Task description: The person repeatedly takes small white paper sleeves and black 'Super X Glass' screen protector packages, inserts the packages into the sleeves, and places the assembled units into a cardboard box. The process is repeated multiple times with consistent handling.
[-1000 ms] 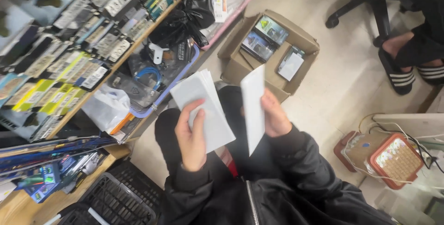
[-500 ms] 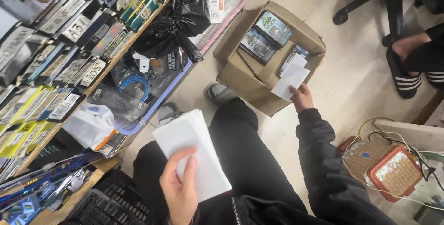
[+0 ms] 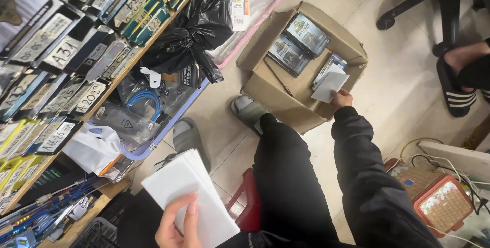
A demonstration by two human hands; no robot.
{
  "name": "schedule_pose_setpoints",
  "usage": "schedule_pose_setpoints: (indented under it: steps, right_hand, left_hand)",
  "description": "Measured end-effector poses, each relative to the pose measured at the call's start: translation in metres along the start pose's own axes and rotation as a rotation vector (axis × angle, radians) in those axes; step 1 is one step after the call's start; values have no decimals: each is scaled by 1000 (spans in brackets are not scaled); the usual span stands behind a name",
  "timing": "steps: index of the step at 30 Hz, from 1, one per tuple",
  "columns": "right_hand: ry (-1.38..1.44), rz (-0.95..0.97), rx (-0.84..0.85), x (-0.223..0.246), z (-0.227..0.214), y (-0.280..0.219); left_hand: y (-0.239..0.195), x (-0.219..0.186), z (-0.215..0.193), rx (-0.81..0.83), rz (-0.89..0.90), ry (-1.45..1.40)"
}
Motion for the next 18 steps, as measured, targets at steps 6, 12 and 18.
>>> schedule_pose_setpoints:
  steps: [6,12,18]
  right_hand:
    - [-278,-66,-21,21,-4,-23]
    - [-389,-155,-29,-3,-6,9]
    - [-513,-358,26,46,6,11]
  left_hand:
    - [2,16,-6,9,-157,105]
    - [4,14,-8,1,-106,115]
    - [12,-12,-6,2,-7,5]
Point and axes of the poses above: each hand's wrist, its own y-axis towards the middle knuckle, its own z-axis out of the palm, x = y × z, the point moved 2 cm from there along y, towards the middle knuckle, and after that the axes turned 4 degrees about -x, right-handed, at the moved point
